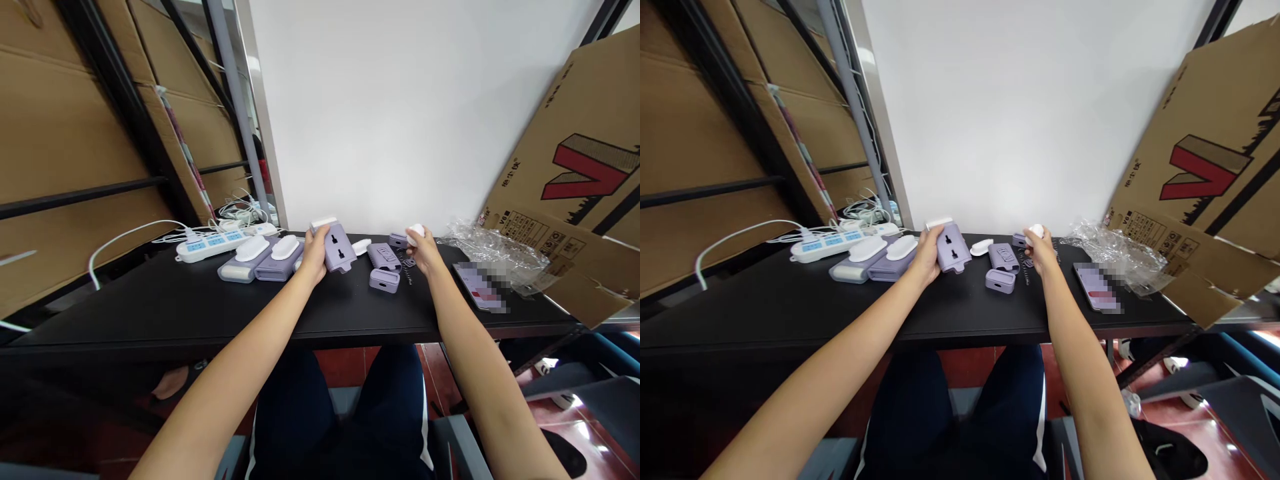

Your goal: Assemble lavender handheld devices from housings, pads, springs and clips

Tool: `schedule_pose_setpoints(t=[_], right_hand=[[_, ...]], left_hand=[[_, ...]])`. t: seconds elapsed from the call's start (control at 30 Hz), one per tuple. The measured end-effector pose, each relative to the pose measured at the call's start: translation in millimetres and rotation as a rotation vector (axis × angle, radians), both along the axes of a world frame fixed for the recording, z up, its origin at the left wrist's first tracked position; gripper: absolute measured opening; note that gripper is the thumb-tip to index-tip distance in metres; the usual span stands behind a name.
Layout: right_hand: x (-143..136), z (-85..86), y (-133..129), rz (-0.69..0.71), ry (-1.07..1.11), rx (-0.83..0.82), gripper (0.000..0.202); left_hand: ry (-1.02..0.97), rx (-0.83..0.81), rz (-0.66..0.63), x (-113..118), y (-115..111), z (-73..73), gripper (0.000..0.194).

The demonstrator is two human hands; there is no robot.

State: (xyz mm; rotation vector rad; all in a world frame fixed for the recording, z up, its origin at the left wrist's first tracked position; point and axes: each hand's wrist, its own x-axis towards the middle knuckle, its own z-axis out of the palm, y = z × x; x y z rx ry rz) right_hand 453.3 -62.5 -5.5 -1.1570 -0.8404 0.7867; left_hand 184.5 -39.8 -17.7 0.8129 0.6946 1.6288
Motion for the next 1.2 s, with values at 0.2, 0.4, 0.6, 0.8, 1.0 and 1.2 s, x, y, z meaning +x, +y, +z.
schedule_pose_setpoints(t=[0.2,0.4,0.6,0.8,1.0,1.2], right_hand=[[-59,-0.8,1,0.001,-0.674,0.222,0.076],[-137,5.6,-9,0.162,-0.706,0.274,0.058],[-157,-4.3,-23,0.001,-0.991,0.332,0.051],[-157,-12.3,-31,0.053,-1.037,0.351,0.054],[-160,-15.3,-30,0.071,-1.056,0.402,0.052],[-153,-14.0,-25,0.076,-1.02,0.377,0.054]], left_hand=[[0.098,0.03,0.109,4,0,-1.2,0.036],[0.106,0.111,0.219,1,3,-0.9,0.033],[-0.007,0.117,0.204,1,2,2.5,0.03],[0.009,0.152,0.196,0,-3,3.9,0.03],[-0.042,0.143,0.163,1,-7,7.4,0.032],[-0.11,0.15,0.02,5,-11,7.6,0.035]])
